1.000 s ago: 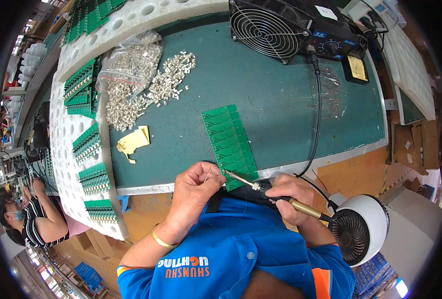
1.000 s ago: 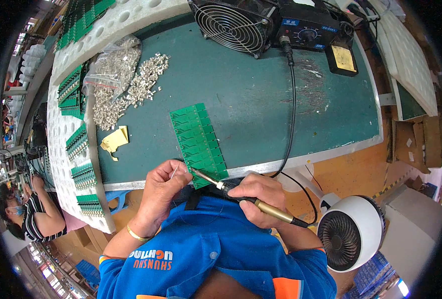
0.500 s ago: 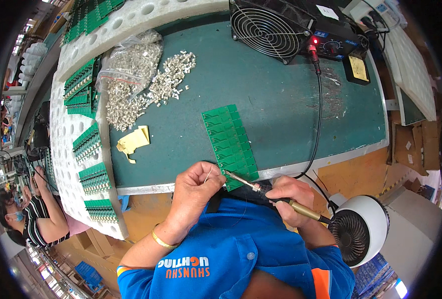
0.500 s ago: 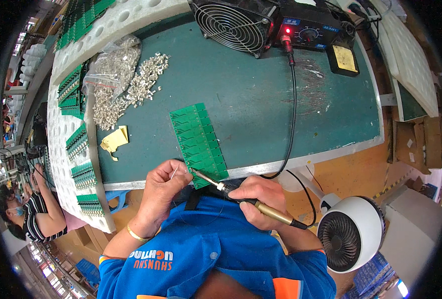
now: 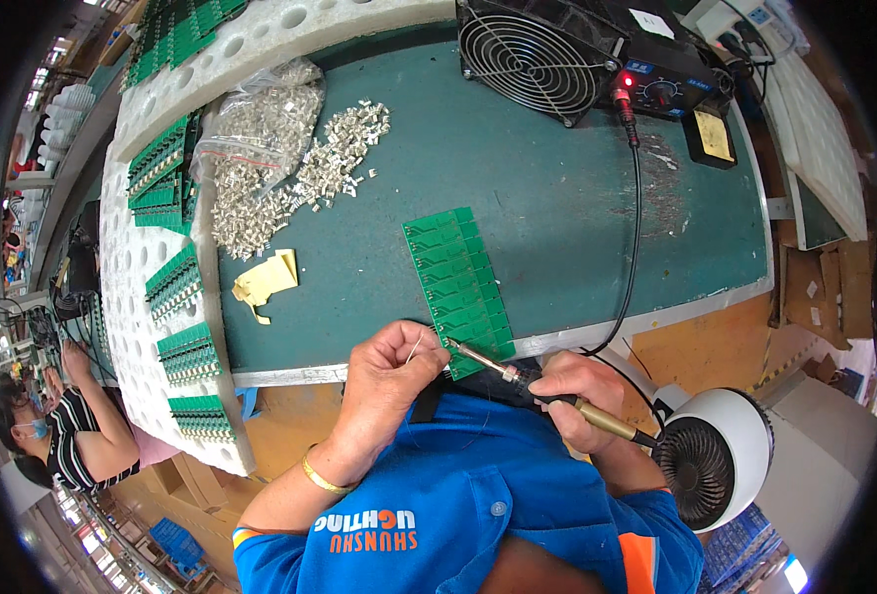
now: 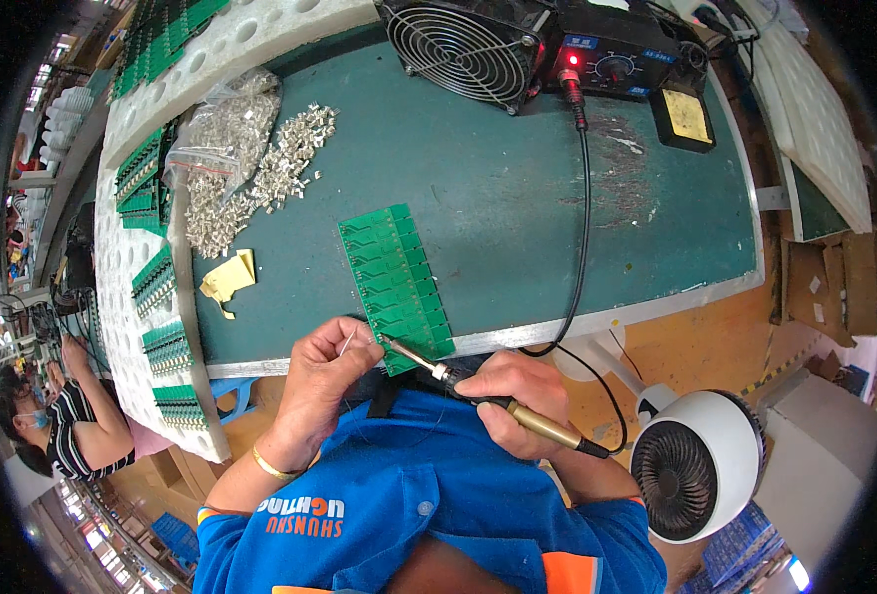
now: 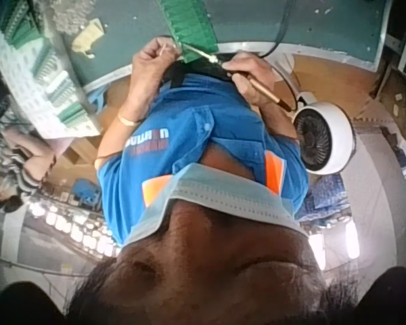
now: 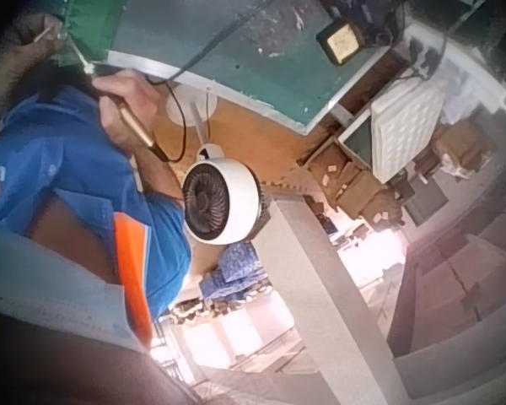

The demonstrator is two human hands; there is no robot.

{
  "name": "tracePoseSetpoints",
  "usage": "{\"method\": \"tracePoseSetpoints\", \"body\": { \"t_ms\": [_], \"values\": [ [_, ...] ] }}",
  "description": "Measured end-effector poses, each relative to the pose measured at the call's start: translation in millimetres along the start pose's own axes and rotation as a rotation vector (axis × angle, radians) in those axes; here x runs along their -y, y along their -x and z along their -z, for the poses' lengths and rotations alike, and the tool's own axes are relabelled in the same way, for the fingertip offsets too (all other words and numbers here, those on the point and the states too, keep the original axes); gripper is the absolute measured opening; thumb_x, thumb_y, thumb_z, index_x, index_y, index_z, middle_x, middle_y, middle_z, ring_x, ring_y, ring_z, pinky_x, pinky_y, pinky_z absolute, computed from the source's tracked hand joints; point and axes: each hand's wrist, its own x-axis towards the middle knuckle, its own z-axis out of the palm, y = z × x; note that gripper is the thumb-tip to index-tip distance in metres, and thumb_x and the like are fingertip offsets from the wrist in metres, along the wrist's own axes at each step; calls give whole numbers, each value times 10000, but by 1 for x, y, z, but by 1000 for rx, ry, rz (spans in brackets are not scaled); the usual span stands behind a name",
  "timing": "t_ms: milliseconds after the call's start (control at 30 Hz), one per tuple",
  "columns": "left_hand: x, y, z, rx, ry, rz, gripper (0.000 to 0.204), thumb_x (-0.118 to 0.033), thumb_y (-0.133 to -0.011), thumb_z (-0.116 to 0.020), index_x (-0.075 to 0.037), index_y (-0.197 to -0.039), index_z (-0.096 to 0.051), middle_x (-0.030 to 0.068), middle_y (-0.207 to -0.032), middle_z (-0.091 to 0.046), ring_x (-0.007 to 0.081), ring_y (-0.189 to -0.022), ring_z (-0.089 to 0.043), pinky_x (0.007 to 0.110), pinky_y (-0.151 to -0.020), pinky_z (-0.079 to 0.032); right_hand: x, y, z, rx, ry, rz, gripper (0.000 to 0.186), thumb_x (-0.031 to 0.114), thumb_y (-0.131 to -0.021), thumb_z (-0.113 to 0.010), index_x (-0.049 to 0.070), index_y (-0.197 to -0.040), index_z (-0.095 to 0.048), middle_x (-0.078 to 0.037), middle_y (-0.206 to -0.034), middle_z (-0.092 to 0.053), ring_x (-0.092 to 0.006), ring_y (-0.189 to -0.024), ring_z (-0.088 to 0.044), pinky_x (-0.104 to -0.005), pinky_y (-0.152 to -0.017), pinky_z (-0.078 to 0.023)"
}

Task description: The person solders pins onto a circuit board using a soldering iron and solder wire, sets the soldering iron into a holder, and holds the circuit board with both hands.

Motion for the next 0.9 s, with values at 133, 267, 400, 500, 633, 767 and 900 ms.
{"method": "tracePoseSetpoints", "body": {
  "t_ms": [133, 267, 400, 500, 633, 767, 900],
  "values": [
    [-1, 0, -1, -7, -10, 3, 56, -29, -868, -661, -69, -872, -623, -105, -717, -519, -18, -621, -396, 175, -549, -287, -1, 2, 0, -4, -16, -16, 211, 44, -781, -616, -14, -978, -662, -128, -790, -640, -218, -657, -617, -324, -608, -503],
    [-2, 0, 0, -8, -9, 22, 59, -29, -866, -661, -72, -871, -621, -107, -715, -516, -17, -617, -393, 175, -546, -281, 0, 3, -2, -12, -2, -19, 212, 37, -773, -619, -11, -974, -663, -128, -798, -643, -215, -659, -618, -327, -607, -505],
    [-1, 0, 2, 16, -7, 3, 13, -15, -899, -636, -24, -897, -627, -64, -746, -576, -10, -662, -448, 175, -580, -351, 1, 2, -1, 9, 33, 33, 206, 41, -775, -622, -8, -970, -667, -129, -796, -645, -215, -660, -620, -328, -610, -507],
    [1, 0, 1, 8, 1, 1, 44, -19, -880, -651, -52, -881, -623, -84, -738, -553, -14, -647, -424, 175, -563, -315, 1, 0, 0, 2, 22, -11, 198, 41, -781, -619, -8, -967, -669, -130, -789, -646, -216, -662, -623, -326, -606, -507],
    [3, -1, 1, 7, 13, -6, 70, -24, -863, -666, -77, -869, -622, -97, -741, -545, -17, -639, -414, 177, -546, -287, 3, 0, 0, -8, 4, -33, 192, 36, -785, -618, -12, -964, -668, -127, -777, -647, -216, -650, -624, -320, -594, -503],
    [4, -2, 2, 5, 11, -15, 74, -17, -864, -666, -76, -880, -623, -95, -747, -551, -17, -640, -420, 173, -548, -294, 3, 2, -5, -42, 1, -16, 189, 19, -775, -618, -14, -954, -668, -125, -769, -646, -216, -638, -621, -319, -595, -502],
    [5, -2, 3, -3, 24, 4, 99, 4, -861, -669, -74, -902, -625, -93, -761, -565, -19, -644, -434, 166, -558, -305, 4, 1, -6, -48, 19, 1, 191, 7, -765, -614, -16, -945, -670, -127, -765, -645, -214, -637, -620, -320, -590, -500]
  ]
}}
